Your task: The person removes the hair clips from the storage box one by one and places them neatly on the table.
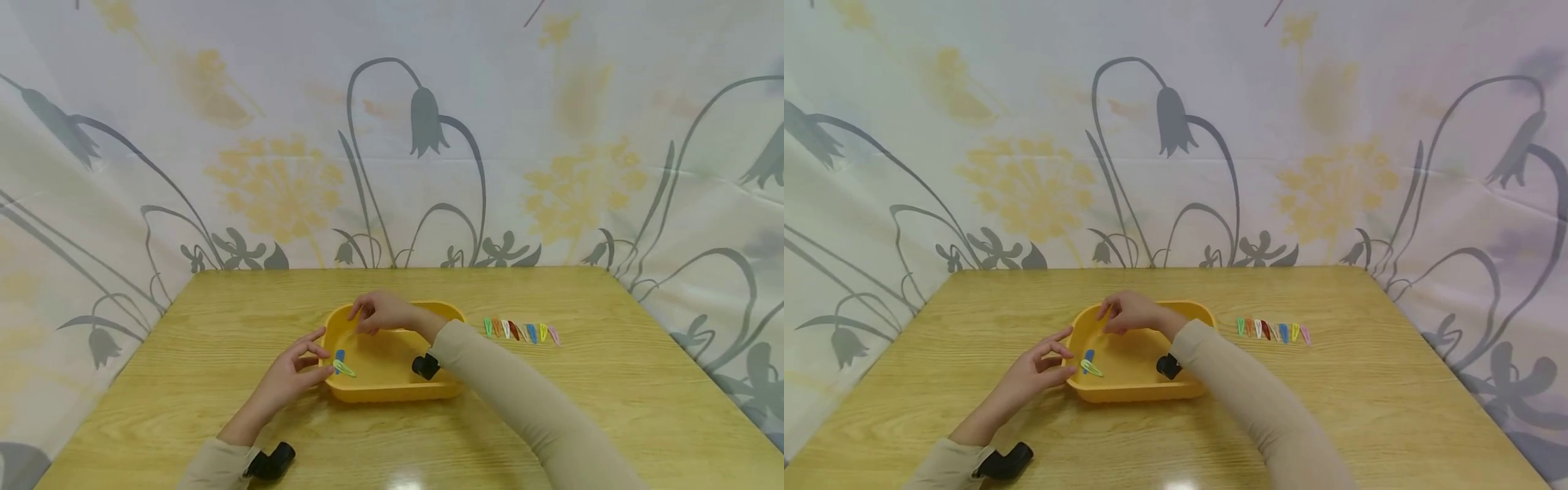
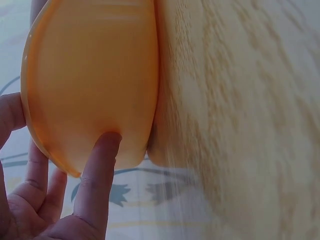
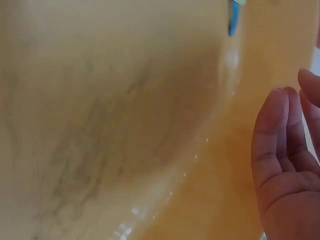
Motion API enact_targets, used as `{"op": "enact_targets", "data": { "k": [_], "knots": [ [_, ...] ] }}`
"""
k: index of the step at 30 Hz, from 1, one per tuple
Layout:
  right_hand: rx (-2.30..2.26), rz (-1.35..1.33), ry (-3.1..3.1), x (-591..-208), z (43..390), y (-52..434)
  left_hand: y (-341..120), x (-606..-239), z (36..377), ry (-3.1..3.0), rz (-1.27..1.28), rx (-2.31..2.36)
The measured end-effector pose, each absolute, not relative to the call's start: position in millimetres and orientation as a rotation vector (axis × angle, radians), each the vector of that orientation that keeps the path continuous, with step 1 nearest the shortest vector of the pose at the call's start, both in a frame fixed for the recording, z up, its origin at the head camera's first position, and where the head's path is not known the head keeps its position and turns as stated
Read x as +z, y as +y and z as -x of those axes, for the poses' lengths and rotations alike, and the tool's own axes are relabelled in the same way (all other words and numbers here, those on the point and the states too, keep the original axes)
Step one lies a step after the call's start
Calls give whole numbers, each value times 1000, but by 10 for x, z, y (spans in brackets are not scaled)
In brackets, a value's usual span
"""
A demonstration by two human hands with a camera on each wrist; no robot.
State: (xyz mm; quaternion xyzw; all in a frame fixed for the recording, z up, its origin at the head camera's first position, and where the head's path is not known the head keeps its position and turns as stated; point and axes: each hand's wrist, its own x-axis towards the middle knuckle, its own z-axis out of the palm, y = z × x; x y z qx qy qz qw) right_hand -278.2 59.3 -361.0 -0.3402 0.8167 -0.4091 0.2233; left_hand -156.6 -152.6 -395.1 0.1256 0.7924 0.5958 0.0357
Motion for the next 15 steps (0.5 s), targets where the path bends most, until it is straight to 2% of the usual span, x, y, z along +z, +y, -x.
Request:
{"op": "enact_targets", "data": {
  "k": [15],
  "knots": [
    [-850, 1228, 2103, -3781, 2682, 370, -1540, -3969, 1566, 2410, -375, 1844]
  ]
}}
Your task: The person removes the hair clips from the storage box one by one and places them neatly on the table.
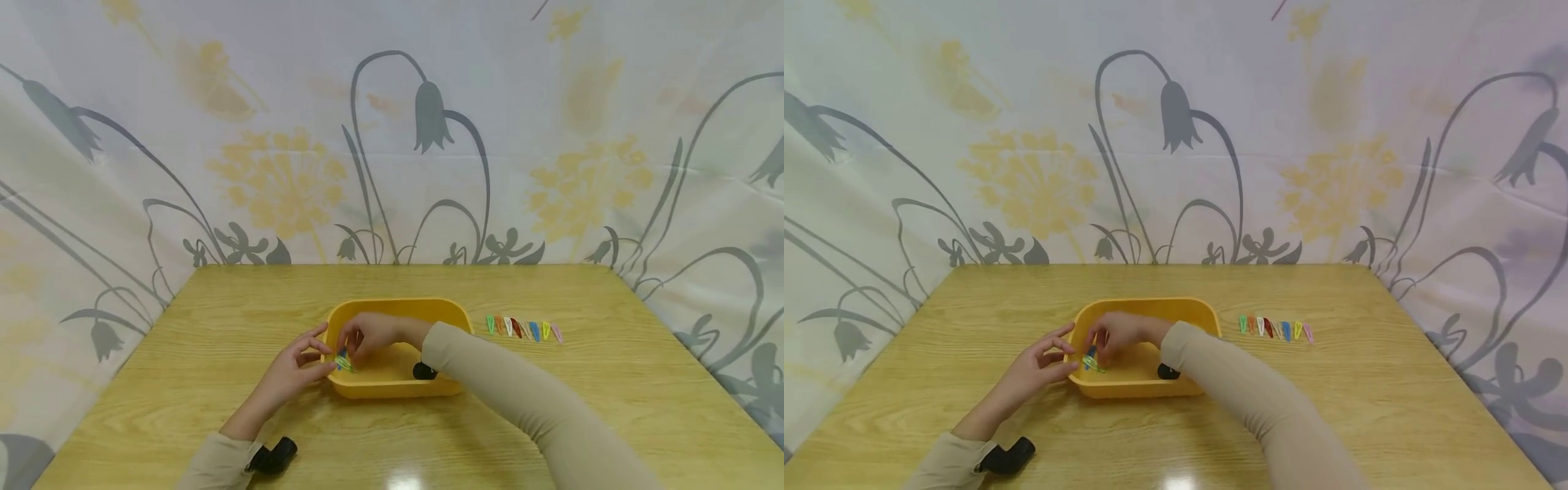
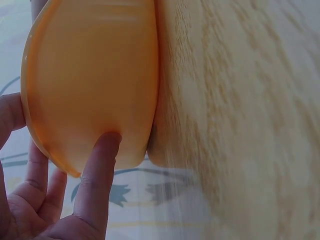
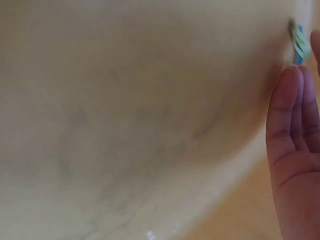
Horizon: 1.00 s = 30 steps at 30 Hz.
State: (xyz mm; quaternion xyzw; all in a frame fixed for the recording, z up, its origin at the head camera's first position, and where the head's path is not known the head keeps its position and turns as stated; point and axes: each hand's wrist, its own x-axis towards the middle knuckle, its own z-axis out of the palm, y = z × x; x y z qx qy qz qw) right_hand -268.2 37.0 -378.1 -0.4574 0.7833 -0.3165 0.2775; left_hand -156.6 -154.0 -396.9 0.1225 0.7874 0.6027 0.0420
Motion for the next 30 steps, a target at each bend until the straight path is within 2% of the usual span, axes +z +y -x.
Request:
{"op": "enact_targets", "data": {
  "k": [12, 30],
  "knots": [
    [-742, 1308, 2069, -3826, 2671, 370, -1536, -3972, 1568, 2416, -394, 1838],
    [-669, 1210, 2255, -3722, 2729, 908, -1529, -3962, 1576, 2411, -381, 1845]
  ]
}}
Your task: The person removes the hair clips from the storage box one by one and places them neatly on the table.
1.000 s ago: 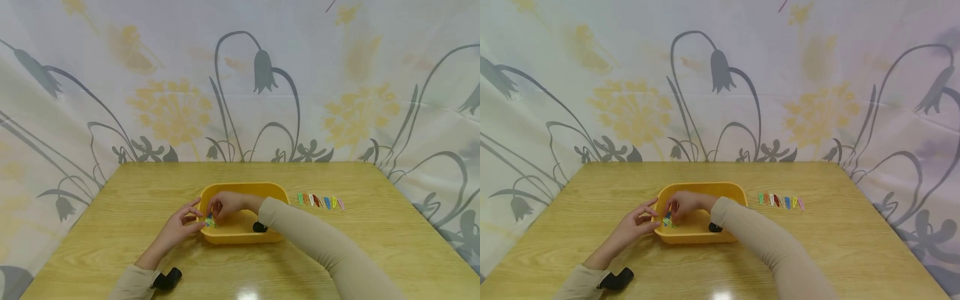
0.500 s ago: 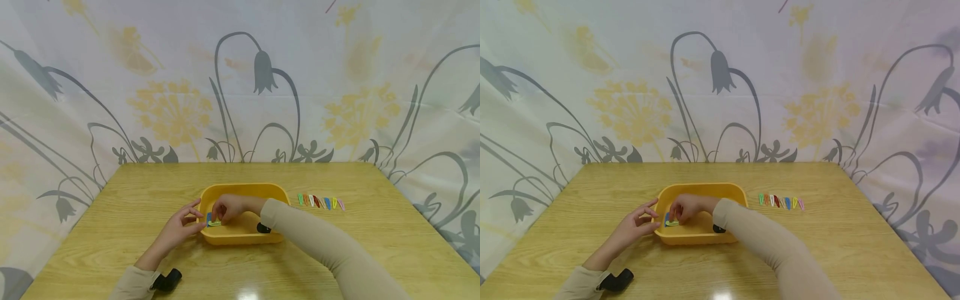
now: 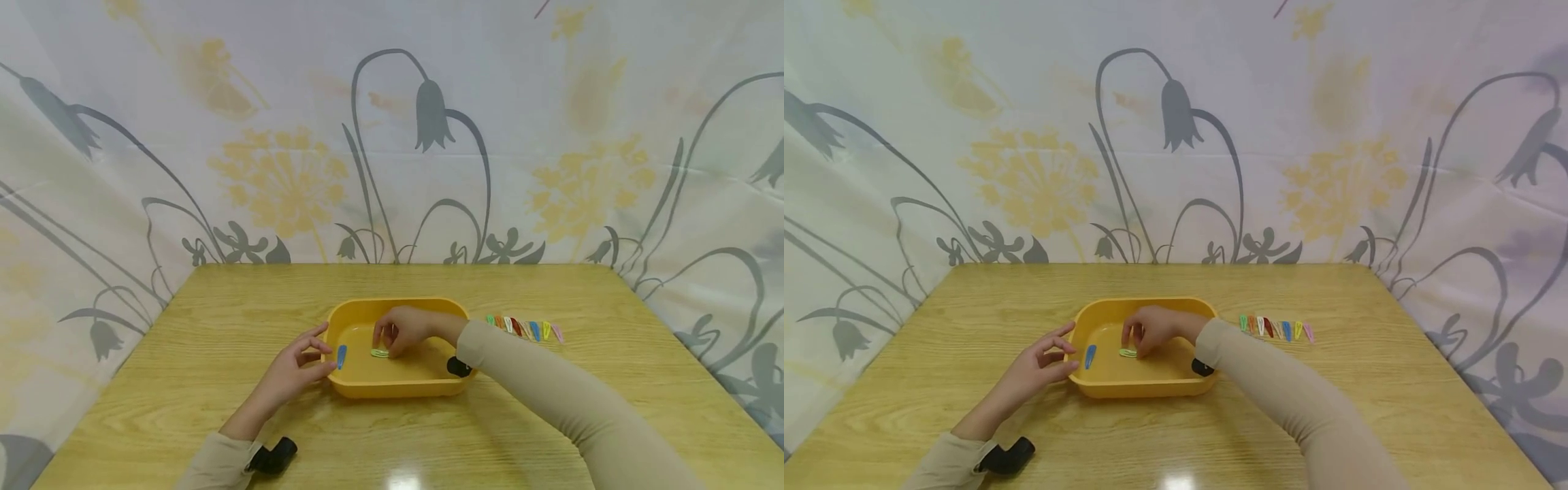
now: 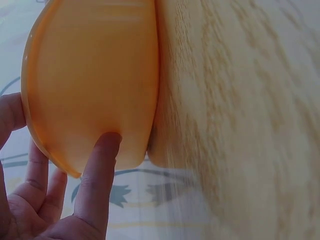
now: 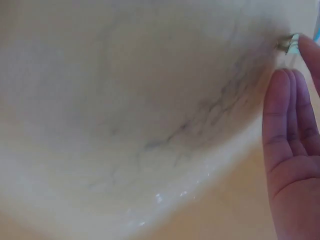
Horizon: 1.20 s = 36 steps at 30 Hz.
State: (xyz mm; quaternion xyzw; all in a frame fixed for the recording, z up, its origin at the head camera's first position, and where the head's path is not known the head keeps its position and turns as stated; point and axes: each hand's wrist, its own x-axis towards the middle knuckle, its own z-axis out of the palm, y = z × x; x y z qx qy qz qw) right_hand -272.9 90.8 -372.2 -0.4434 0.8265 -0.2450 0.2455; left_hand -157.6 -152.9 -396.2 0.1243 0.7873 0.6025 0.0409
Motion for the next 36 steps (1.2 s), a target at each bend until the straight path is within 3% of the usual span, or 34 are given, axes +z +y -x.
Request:
{"op": "enact_targets", "data": {
  "k": [25, 36],
  "knots": [
    [-541, 1303, 2276, -3708, 2696, 888, -1543, -3983, 1595, 2427, -423, 1846],
    [-650, 1311, 2291, -3532, 2729, 970, -1535, -3957, 1583, 2394, -381, 1856]
  ]
}}
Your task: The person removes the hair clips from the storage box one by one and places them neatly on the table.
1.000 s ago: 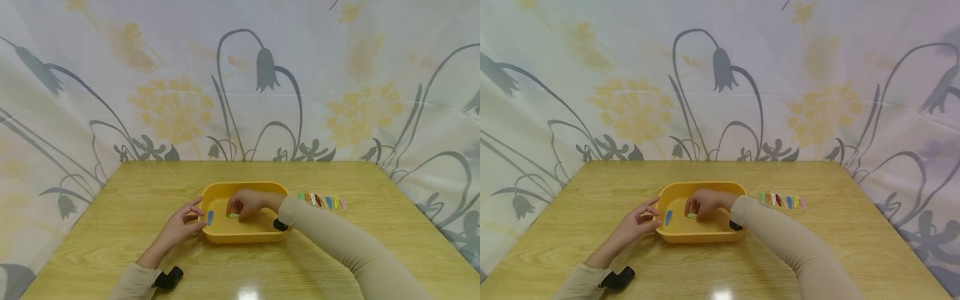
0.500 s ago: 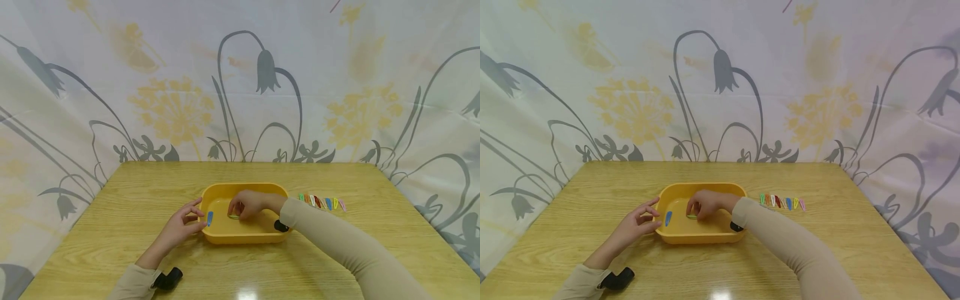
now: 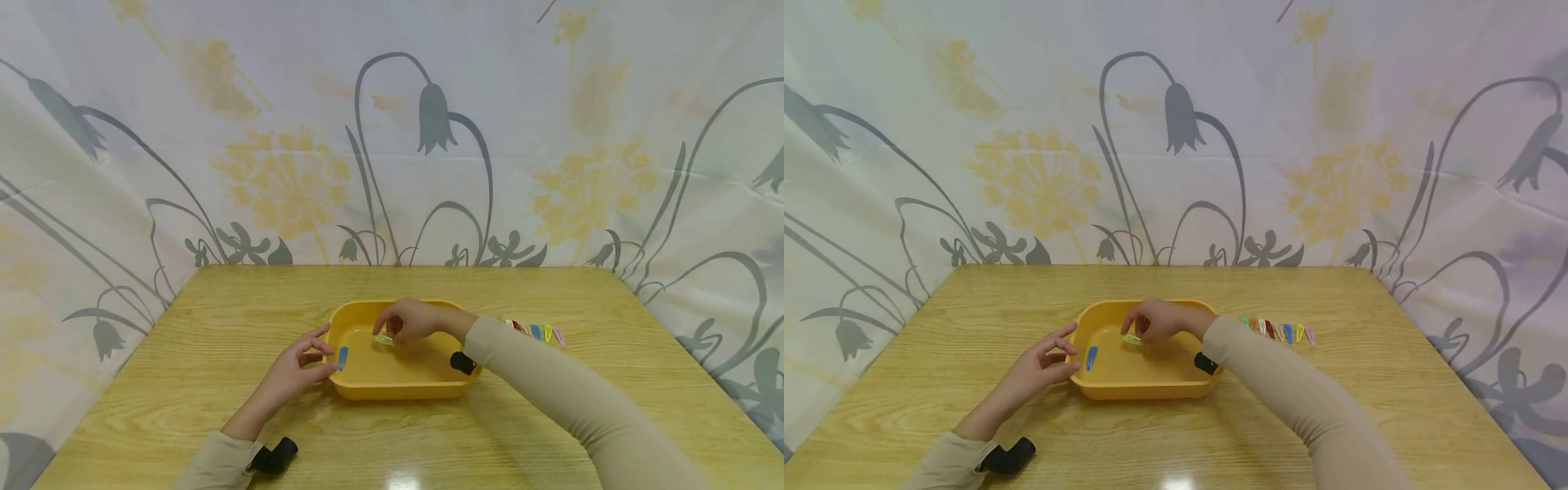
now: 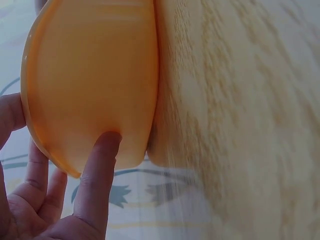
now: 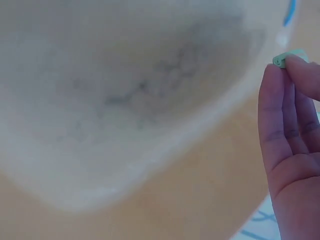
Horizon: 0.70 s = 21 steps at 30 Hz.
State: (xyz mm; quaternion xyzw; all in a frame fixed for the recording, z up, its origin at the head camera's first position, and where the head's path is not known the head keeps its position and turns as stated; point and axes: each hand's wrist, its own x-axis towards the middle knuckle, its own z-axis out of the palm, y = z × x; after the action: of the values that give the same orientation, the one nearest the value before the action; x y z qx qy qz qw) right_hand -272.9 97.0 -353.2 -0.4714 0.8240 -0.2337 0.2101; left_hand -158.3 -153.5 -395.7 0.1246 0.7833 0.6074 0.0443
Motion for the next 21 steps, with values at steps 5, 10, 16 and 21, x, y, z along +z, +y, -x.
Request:
{"op": "enact_targets", "data": {
  "k": [5, 10, 16, 21],
  "knots": [
    [-738, 1250, 2286, -3416, 2744, 1003, -1532, -3954, 1582, 2371, -365, 1875],
    [-813, 1230, 2262, -3325, 2739, 1048, -1538, -3961, 1585, 2382, -362, 1866],
    [-853, 1217, 2261, -3248, 2714, 1144, -1545, -3967, 1582, 2395, -386, 1854],
    [-857, 1211, 2273, -3184, 2675, 1254, -1553, -3970, 1579, 2404, -408, 1843]
  ]
}}
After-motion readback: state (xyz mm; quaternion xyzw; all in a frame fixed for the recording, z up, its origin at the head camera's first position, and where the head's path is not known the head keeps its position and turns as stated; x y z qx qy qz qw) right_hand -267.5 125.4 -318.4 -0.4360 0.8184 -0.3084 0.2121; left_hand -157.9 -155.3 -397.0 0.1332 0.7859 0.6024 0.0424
